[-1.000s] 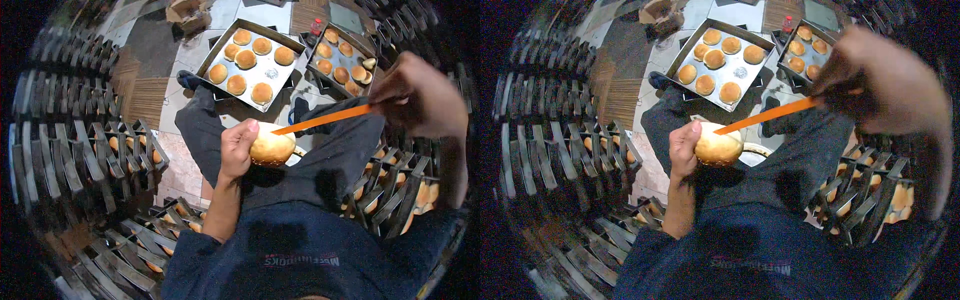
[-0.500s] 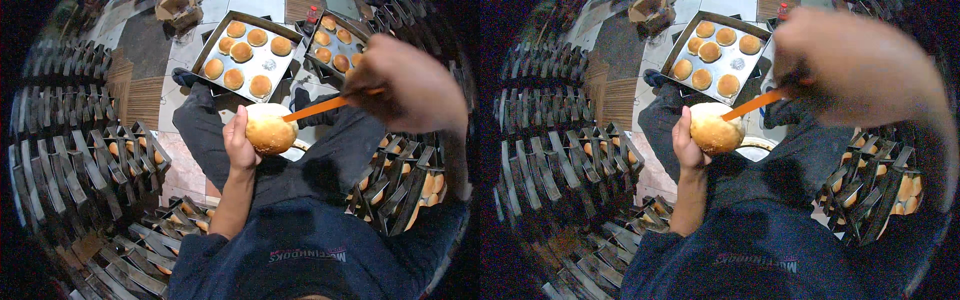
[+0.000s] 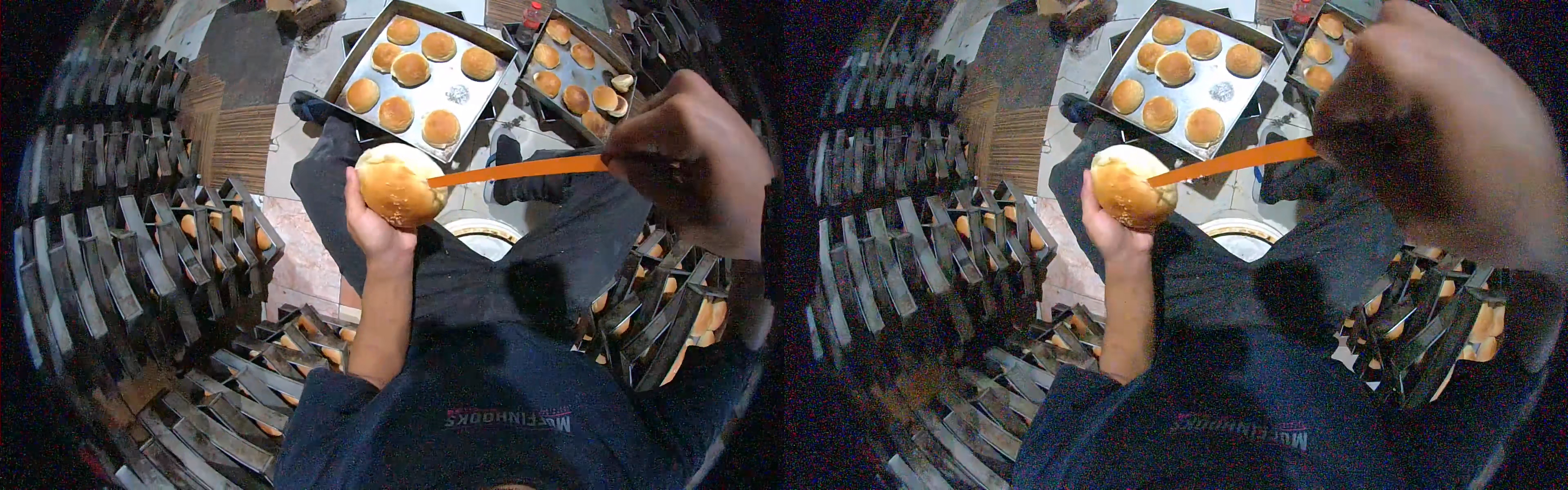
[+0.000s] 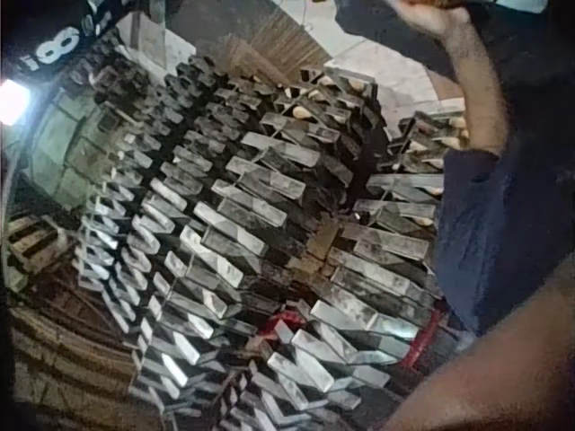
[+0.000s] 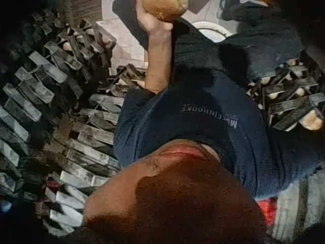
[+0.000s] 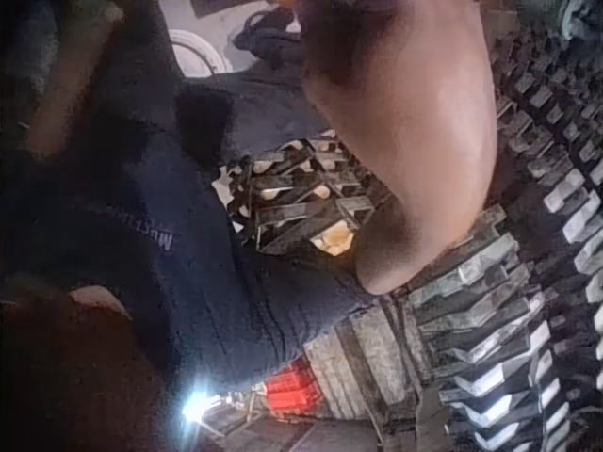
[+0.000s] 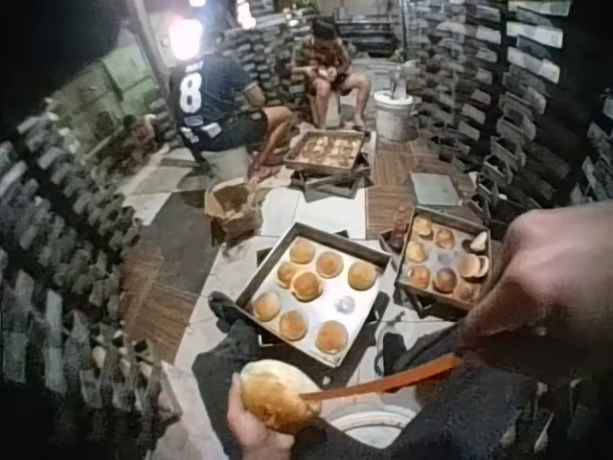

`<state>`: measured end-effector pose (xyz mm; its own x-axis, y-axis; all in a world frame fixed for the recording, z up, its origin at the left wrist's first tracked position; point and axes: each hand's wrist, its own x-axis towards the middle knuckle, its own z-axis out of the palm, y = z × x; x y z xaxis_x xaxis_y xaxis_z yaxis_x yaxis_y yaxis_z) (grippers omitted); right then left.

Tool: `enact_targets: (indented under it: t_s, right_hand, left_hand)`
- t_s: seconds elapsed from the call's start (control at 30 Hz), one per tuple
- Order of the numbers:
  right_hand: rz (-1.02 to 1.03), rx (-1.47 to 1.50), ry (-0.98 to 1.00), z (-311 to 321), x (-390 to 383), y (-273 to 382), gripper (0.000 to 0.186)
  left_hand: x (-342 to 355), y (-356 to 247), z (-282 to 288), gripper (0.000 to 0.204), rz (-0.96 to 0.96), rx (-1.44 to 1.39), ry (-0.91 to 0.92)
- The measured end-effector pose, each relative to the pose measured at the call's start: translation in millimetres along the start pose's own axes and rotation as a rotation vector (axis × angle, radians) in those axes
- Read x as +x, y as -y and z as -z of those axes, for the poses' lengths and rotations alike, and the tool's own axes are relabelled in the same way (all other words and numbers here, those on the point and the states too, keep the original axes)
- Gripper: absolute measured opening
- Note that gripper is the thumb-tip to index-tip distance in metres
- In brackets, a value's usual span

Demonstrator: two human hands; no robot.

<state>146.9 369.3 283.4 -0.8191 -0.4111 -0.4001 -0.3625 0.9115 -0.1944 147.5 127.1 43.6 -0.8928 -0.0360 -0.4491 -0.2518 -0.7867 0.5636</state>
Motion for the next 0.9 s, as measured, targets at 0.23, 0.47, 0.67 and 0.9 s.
enact_targets:
  t_s: [0.23,0.47,0.67,0.9]
  right_hand:
    - [0.158,0.075,-0.002,-32.8,31.5,8.5,0.008]
    - [0.22,0.216,-0.226,-53.4,35.9,4.0,0.011]
    - [0.155,0.19,-0.041,-54.9,46.2,7.4,0.017]
    - [0.153,0.238,-0.074,-69.2,54.4,-7.7,0.024]
  left_hand:
    - [4.3,-4.7,9.2,0.041,-0.013,-0.078,-0.111]
    - [15.4,-4.5,-3.2,0.046,-0.035,-0.093,-0.176]
    - [31.1,-15.1,16.1,0.045,-0.045,-0.146,-0.167]
    - [53.1,-21.4,21.7,0.041,-0.054,-0.196,-0.208]
